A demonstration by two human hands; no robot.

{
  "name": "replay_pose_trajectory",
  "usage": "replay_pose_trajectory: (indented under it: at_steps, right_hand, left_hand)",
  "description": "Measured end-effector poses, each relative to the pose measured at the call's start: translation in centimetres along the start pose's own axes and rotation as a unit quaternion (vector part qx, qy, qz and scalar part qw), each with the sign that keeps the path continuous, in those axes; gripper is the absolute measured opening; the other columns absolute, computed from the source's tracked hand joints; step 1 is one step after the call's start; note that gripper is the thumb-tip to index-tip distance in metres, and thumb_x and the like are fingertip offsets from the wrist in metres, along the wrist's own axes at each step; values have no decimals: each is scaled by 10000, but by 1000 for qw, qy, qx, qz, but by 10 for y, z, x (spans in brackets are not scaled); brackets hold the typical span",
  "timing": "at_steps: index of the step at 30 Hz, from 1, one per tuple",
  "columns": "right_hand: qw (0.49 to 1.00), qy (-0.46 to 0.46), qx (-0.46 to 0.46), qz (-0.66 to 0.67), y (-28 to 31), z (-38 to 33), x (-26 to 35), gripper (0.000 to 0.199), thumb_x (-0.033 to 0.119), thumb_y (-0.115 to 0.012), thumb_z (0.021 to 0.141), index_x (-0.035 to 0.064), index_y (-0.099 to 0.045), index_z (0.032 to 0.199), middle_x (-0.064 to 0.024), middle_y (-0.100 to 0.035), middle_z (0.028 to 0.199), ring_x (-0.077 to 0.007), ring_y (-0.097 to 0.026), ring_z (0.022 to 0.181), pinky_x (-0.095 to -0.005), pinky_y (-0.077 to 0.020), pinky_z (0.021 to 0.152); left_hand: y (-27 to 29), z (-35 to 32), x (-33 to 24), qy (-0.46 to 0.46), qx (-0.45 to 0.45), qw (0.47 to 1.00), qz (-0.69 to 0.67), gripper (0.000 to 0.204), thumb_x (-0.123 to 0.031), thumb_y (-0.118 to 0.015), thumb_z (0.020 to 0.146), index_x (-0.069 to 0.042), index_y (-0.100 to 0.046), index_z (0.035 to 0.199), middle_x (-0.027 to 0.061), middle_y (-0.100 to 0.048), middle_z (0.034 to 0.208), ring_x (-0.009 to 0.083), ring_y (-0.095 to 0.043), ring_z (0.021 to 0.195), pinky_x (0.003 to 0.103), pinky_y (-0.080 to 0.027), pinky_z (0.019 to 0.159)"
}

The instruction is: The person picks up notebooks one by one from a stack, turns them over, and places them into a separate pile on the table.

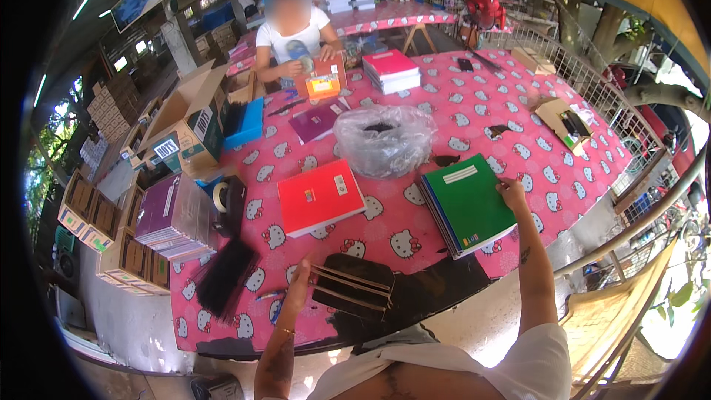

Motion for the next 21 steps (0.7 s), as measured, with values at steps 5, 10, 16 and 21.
replay_pose_trajectory:
  at_steps: [5, 10, 16, 21]
  right_hand:
    - [999, -22, 24, 4, 4, -3, -6, 351, 238, -757, 821, 76, -739, 1131, -186, -719, 871, -327, -712, 815, -421, -555, 778]
    - [999, -36, 11, 0, 13, -11, -13, 395, 289, -764, 833, 78, -728, 1165, -199, -690, 1033, -350, -684, 949, -433, -542, 854]
    - [877, 398, 264, 52, -40, -222, 285, 719, 390, -779, 829, 115, -513, 1438, -192, -554, 1398, -379, -588, 1159, -530, -482, 950]
    - [816, 323, 479, -35, -84, -269, 309, 747, 387, -739, 881, 113, -438, 1507, -189, -600, 1336, -361, -617, 1190, -427, -491, 1009]
  left_hand:
    - [-37, -21, -5, -30, 81, 994, 61, 429, -453, -573, 1024, -47, -645, 1141, 25, -655, 1059, 101, -551, 954, 255, -441, 869]
    - [-23, -1, 19, 18, 91, 996, 17, 336, -352, -628, 1008, -35, -658, 1116, 61, -683, 1022, 160, -643, 975, 330, -502, 822]
    - [-78, 97, -73, -463, 9, 747, 477, 407, -221, -745, 883, -37, -655, 1235, 187, -712, 1072, 395, -670, 1044, 410, -554, 937]
    - [-56, 130, -42, -428, 62, 730, 529, 336, -177, -676, 935, -35, -659, 1239, 196, -707, 1136, 364, -681, 1062, 431, -558, 931]
Point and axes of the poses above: each hand's wrist, its own z-axis towards the middle knuckle, its own y-axis out of the back of the hand, x = y × z, the point moved 5 cm from there along z, towards the middle knuckle
